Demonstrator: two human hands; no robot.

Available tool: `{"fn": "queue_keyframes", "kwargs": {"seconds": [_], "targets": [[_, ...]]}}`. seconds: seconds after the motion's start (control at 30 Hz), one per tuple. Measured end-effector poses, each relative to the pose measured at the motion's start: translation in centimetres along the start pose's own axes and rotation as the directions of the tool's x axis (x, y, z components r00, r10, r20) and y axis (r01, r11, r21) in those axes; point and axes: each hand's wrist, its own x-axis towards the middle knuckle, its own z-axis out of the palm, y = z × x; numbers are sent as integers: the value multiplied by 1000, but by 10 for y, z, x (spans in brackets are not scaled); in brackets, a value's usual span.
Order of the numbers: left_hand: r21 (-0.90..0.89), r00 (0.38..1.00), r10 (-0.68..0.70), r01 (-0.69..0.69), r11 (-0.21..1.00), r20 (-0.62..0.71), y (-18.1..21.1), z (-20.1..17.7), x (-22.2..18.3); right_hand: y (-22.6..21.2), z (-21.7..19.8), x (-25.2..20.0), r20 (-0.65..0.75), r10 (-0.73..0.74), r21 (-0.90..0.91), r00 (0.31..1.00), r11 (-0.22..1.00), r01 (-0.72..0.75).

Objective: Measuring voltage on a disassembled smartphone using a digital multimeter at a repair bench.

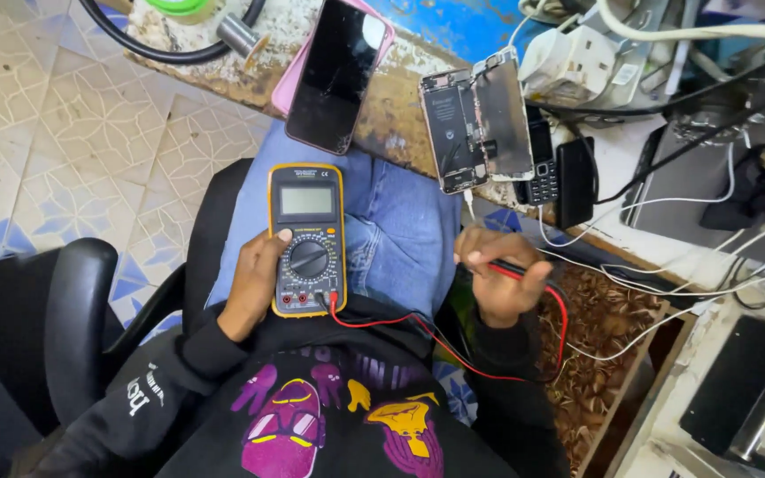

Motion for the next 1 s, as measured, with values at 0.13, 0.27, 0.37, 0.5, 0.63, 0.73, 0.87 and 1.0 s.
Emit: {"fn": "queue_keyframes", "kwargs": {"seconds": [0.13,0.27,0.37,0.5,0.63,0.73,0.87,1.0], "targets": [[8,999,29,-30,1000,31,2,1,10,18,14,4,90,32,-109,995,994,-22],[121,994,-56,45,992,90,27,4,16,29,14,8,137,35,-254,990,967,1],[187,979,-78,42,981,189,40,4,23,34,10,13,174,29,-272,984,962,20],[355,945,-113,-3,935,307,55,-5,31,39,12,21,188,-38,-321,981,942,98],[794,976,-166,-13,608,144,50,-16,26,28,15,27,182,-88,-481,979,861,166],[933,988,102,-142,332,114,52,-13,19,23,0,18,220,-3,-590,975,796,136],[809,765,555,-530,255,326,38,22,6,19,-8,8,357,67,-605,932,776,176],[463,532,532,-844,271,659,9,71,-2,19,12,5,471,-6,-684,882,629,369]]}}
